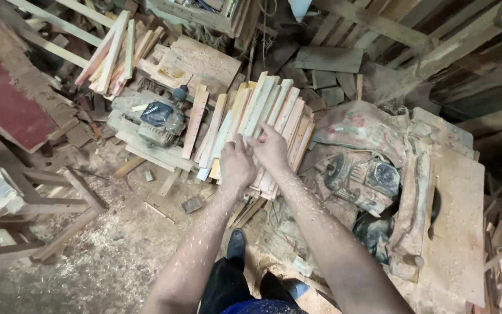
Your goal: Feeding wooden strips through a table saw to trim them to size
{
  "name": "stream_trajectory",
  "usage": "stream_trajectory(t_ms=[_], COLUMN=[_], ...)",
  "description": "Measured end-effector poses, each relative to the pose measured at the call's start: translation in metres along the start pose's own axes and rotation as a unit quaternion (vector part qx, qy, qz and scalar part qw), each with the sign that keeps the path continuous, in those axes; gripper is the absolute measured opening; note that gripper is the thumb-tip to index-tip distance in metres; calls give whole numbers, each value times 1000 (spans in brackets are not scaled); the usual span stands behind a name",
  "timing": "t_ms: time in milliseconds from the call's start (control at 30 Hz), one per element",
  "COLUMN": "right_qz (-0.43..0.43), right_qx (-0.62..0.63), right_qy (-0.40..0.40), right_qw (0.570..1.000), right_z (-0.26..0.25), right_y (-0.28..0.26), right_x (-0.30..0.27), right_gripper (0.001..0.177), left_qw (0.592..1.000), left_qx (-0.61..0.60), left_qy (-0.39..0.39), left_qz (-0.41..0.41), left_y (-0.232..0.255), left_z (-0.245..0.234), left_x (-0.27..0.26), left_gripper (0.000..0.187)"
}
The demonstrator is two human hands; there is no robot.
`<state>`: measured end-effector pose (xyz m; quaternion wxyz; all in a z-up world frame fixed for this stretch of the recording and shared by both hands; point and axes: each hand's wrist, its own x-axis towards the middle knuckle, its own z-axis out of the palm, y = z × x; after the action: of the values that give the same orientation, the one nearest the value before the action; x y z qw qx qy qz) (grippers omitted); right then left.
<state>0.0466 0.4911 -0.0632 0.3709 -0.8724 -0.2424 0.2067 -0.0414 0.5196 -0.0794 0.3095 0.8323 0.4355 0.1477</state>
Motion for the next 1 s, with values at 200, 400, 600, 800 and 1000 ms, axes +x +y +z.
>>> stream_trajectory(t_ms=[200,400,600,800,1000], right_qz=[-105,-26,106,126,124], right_qx=[-53,27,136,208,251], right_qy=[20,48,68,176,255], right_qw=[993,998,983,954,926], right_z=[41,3,-103,-208,-301], right_y=[90,107,130,177,263], right_x=[31,3,-77,-154,-223], right_gripper=[49,41,39,37,34], left_qw=[991,995,973,933,895], left_qx=[83,61,-115,-143,-173], left_qy=[-102,-27,-103,-219,-276], left_qz=[-2,76,174,245,306], left_y=[-71,-20,73,166,259], left_z=[71,66,67,99,138], left_x=[32,10,-69,-152,-241], left_gripper=[56,56,42,37,35])
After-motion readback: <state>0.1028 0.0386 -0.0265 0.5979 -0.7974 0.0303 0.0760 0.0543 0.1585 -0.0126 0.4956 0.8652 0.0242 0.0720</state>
